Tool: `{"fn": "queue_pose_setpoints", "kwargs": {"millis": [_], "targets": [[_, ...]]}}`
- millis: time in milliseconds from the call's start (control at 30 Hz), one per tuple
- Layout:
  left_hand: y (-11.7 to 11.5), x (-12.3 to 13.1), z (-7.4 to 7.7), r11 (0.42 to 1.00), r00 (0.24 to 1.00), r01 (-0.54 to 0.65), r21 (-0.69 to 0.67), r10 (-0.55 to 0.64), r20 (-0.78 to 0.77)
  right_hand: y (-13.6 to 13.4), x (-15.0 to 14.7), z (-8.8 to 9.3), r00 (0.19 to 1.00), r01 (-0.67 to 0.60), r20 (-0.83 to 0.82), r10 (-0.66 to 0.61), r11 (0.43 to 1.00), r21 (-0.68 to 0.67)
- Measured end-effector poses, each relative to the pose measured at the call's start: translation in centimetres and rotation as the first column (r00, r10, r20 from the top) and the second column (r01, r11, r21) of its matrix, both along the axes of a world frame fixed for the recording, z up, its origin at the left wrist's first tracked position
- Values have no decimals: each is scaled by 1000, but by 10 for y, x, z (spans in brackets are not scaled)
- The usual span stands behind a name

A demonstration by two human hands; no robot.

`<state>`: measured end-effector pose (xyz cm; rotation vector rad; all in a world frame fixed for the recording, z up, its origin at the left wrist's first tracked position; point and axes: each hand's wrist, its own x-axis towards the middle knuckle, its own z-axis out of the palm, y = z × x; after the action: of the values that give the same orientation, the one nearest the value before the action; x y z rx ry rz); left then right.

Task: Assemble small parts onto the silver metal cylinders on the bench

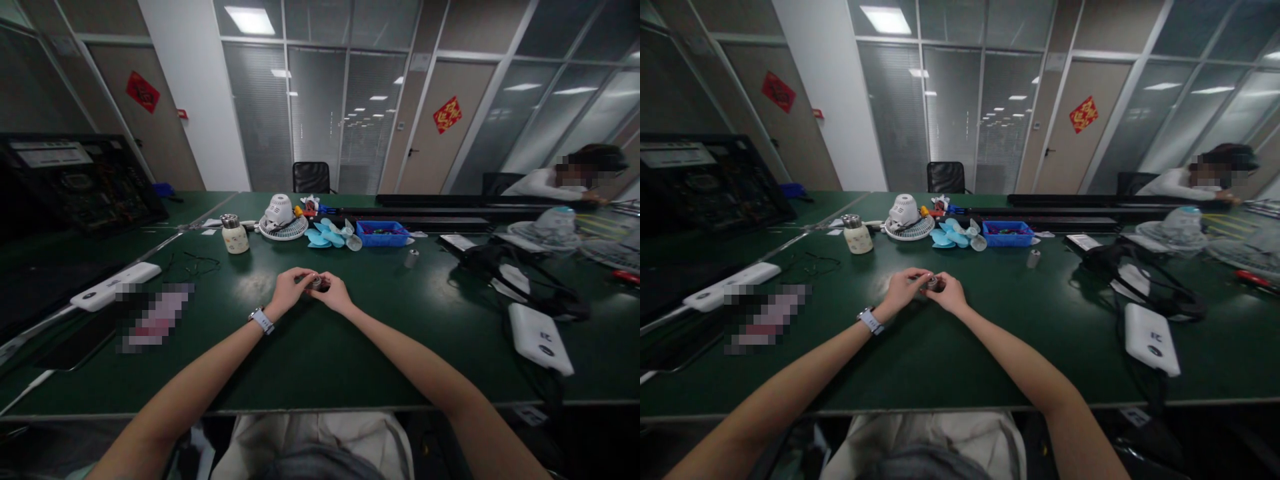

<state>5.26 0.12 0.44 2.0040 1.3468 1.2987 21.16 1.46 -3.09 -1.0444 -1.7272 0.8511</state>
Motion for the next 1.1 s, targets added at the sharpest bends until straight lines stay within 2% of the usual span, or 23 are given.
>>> {"fn": "queue_pose_setpoints", "kwargs": {"millis": [133, 233, 333, 467, 600, 767, 867, 967, 1100], "targets": [[0, -25, -4, 998, 998, -59, -8, 59, -1, -7, 3, 7, 999, -34, -28, 34, 999, -8], [2, -52, -10, 995, 990, -71, -73, 62, -126, -12, 14, 13, 999, -42, -2, 42, 999, -19], [4, -66, -14, 993, 964, -82, -89, 57, -258, -16, 31, 16, 999, -22, 34, 22, 1000, -14], [6, -61, -16, 994, 928, -76, -76, 42, -371, -17, 47, 17, 998, 12, 59, -11, 1000, -16], [5, -54, -17, 996, 916, -54, -78, 19, -401, -15, 48, 15, 996, 27, 91, -25, 999, -19], [4, -56, -17, 997, 920, -31, -68, 1, -391, -12, 42, 10, 982, 152, 116, -152, 988, 8], [2, -55, -14, 995, 940, -64, -74, 35, -340, -10, 41, 8, 975, 190, 119, -187, 982, -14], [1, -53, -12, 988, 947, -127, -84, 96, -307, -4, 44, 7, 997, 78, 33, -76, 994, -74], [2, -52, -12, 987, 949, -134, -87, 103, -298, 6, 51, 7, 992, -88, -99, 72, 982, -166]]}}
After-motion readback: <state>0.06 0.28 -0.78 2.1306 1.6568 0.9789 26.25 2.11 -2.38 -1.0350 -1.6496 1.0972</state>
